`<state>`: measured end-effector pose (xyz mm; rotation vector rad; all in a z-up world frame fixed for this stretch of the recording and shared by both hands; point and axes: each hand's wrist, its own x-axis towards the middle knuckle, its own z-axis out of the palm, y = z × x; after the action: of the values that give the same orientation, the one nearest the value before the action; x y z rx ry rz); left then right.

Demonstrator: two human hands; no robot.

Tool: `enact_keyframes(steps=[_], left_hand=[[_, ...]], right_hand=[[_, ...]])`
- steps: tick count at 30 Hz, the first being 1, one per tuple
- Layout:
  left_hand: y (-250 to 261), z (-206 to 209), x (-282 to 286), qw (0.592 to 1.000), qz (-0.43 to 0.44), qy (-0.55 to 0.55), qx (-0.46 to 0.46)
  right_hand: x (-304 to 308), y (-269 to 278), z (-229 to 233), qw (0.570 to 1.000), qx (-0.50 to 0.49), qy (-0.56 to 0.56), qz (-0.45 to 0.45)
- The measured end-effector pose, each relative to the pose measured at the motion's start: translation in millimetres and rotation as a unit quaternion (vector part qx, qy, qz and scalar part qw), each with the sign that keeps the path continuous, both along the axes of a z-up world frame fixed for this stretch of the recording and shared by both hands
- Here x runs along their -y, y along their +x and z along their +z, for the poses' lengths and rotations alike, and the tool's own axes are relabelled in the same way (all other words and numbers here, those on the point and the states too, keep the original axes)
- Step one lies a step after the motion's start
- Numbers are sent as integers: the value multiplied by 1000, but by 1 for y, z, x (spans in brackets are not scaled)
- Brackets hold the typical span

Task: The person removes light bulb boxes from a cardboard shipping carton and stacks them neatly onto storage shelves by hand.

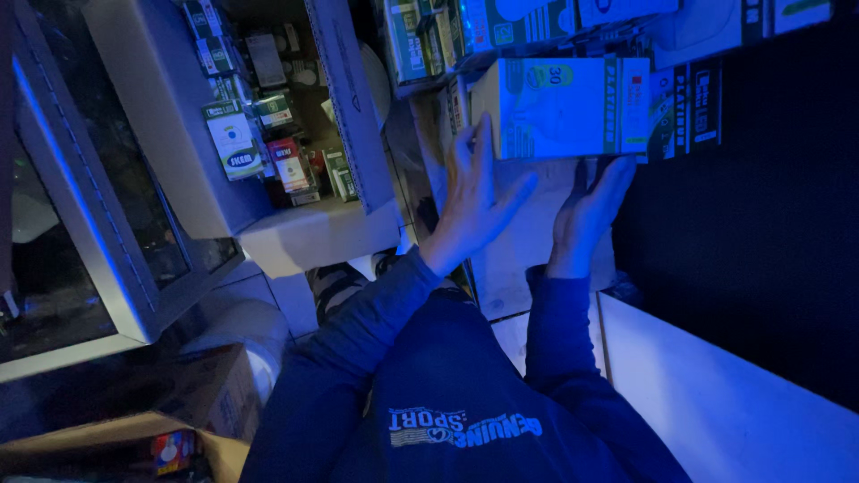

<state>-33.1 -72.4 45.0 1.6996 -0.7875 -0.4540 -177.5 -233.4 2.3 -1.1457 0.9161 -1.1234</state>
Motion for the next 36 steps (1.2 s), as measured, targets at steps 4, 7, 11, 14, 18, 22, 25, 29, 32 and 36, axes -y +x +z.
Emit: enact_keyframes(steps=[4,7,11,14,18,22,25,29,32,36], left_hand=[[-7,-2,-1,998,-21,-62,24],[-16,-5,3,997,-13,-57,53],[-28,-8,20,995,-43,-93,5],[-30,-11,35,989,-73,-120,-38],[-29,-19,53,987,-80,-137,-20],[-25,-28,64,989,-71,-129,-14],[-22,-31,61,988,-82,-128,-35],[-17,-26,45,984,-78,-159,-24],[-14,-21,16,985,-83,-151,-27],[-9,-16,-35,984,-78,-147,-58]], right_hand=[[-37,0,5,971,-155,-181,-2],[-55,12,6,968,-164,-184,40],[-50,16,3,978,-118,-154,74],[-32,18,2,978,-115,-146,98],[-21,22,6,984,-56,-90,145],[-23,24,12,978,-95,-99,160],[-30,24,10,961,-185,-152,142],[-52,24,11,939,-234,-222,115],[-88,22,13,946,-200,-244,74],[-139,25,14,949,-158,-234,143]])
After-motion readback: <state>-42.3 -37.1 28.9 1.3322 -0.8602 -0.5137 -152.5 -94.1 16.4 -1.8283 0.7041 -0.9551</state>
